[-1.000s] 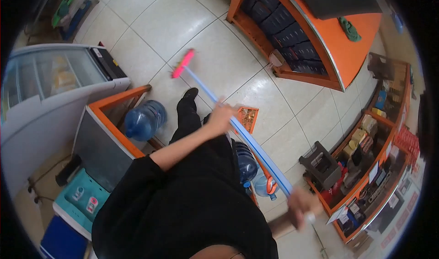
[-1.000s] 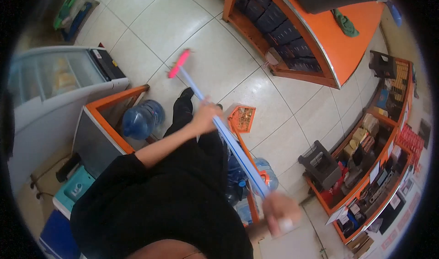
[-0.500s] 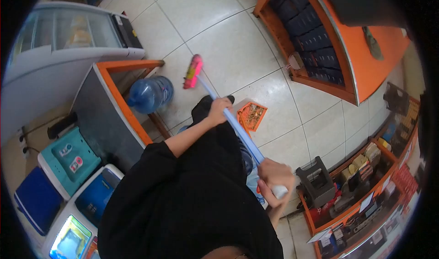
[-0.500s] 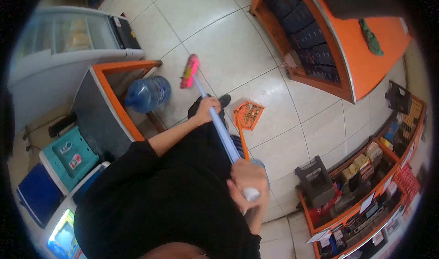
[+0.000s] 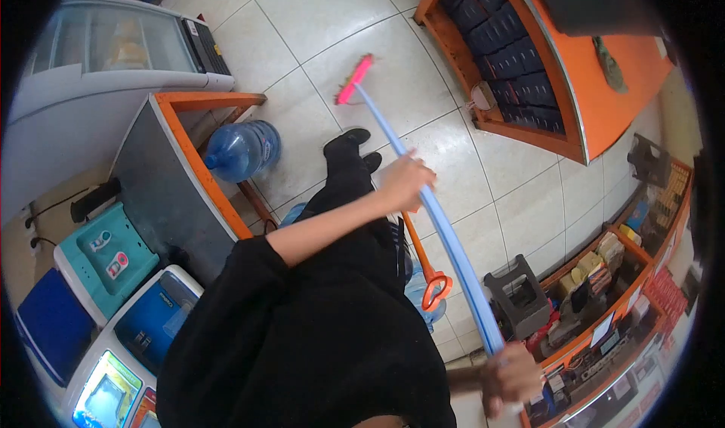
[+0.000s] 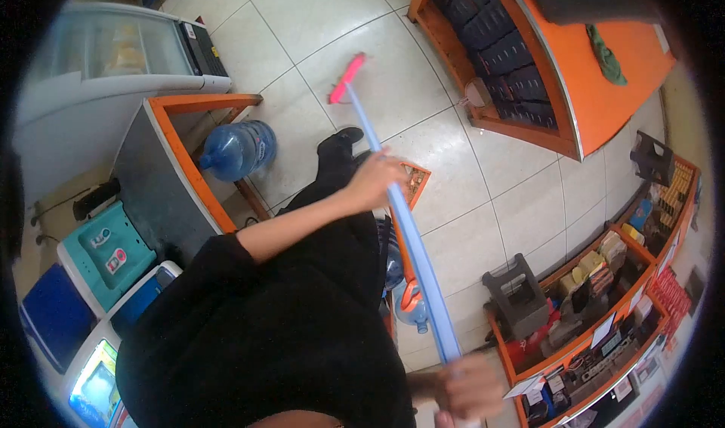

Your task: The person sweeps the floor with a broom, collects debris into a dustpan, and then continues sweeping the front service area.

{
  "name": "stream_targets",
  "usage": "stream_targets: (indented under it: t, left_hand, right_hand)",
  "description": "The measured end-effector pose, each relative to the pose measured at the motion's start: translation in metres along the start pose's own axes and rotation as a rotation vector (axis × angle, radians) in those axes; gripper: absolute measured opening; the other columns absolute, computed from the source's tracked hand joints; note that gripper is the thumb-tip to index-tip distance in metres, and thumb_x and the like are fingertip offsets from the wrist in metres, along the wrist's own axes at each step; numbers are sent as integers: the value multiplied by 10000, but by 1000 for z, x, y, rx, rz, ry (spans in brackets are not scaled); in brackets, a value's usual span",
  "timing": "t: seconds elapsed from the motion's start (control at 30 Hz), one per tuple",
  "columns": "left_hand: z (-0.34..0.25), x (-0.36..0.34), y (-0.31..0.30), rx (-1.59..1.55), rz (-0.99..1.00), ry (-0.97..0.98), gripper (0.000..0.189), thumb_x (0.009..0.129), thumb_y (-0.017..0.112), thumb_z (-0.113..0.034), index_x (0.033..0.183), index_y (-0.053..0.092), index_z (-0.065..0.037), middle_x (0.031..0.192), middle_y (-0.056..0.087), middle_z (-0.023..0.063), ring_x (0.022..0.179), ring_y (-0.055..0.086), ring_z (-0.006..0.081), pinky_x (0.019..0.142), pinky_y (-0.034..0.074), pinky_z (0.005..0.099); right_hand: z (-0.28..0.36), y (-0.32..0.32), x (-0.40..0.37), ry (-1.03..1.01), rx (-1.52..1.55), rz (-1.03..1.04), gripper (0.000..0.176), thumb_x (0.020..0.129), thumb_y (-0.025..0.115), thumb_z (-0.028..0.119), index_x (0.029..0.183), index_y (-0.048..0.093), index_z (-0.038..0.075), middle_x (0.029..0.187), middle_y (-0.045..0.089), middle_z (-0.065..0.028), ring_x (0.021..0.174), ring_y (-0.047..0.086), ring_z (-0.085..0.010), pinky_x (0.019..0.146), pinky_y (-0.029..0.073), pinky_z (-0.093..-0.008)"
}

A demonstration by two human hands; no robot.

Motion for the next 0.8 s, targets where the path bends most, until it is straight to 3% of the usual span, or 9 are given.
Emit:
stream_targets:
  t: [0.1,0.13,0.17,0.27,0.33,0.47,0.57,0.67,0.8]
  left_hand:
    - [73,-31,-6,39,-86,-64,174,636,594,-160,531,462,-116,577,491,54,663,521,275,775,384,482]
    - [94,-45,-5,71,-131,-113,214,648,582,-149,515,421,-104,555,468,64,635,503,281,727,372,461]
    - [119,-61,0,146,-98,-214,204,643,616,-176,511,474,-113,581,487,62,653,514,286,717,372,453]
    - [126,-75,15,-66,-315,-216,243,647,580,-148,477,410,-107,537,441,65,614,497,287,698,362,451]
    - [108,-63,20,-79,-213,-132,255,632,567,-86,505,347,-65,513,386,87,555,459,270,602,353,390]
    - [60,-40,67,-380,-141,-108,237,590,581,-99,493,365,-83,511,392,65,544,458,255,622,368,369]
    - [25,-5,89,-384,-127,-25,238,606,577,-126,463,391,-89,514,453,81,560,493,268,683,358,427]
    - [2,23,108,-387,9,30,184,627,581,-136,513,442,-97,566,493,58,671,538,230,832,346,477]
    - [-64,52,91,-429,56,187,135,646,606,-142,572,493,-135,595,504,-19,723,548,176,980,251,536]
  right_hand:
    - [-68,26,5,53,-112,39,327,620,606,86,450,326,84,389,369,-50,312,359,-206,359,326,-331]
    - [-83,46,19,192,-171,56,265,598,591,45,458,366,64,419,381,-66,346,369,-229,409,339,-352]
    - [-107,51,4,232,-57,118,217,580,560,6,462,383,50,425,384,-66,363,380,-239,443,350,-354]
    - [-110,69,21,347,-45,234,248,560,545,-81,474,350,46,462,370,-81,396,365,-267,436,285,-336]
    - [-92,60,26,359,-66,201,244,557,550,-79,475,358,48,465,374,-77,397,375,-260,435,288,-329]
    - [-59,60,44,331,-124,335,226,531,571,-79,484,393,53,472,390,-64,398,402,-232,423,290,-309]
    - [-37,51,38,326,-245,273,218,512,591,-76,498,420,59,483,416,-61,403,418,-205,412,283,-293]
    - [-43,72,46,275,-407,403,213,545,584,-61,484,415,53,459,410,-57,373,411,-189,388,270,-286]
    - [5,61,57,225,-488,317,254,616,555,-36,441,392,52,382,341,-33,298,368,-167,333,259,-260]
Point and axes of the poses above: each hand's wrist, its own x-axis towards the middle knuckle, its own y-axis out of the palm, z = x × y, the point moved 1 cm from there along x, towards the middle knuckle
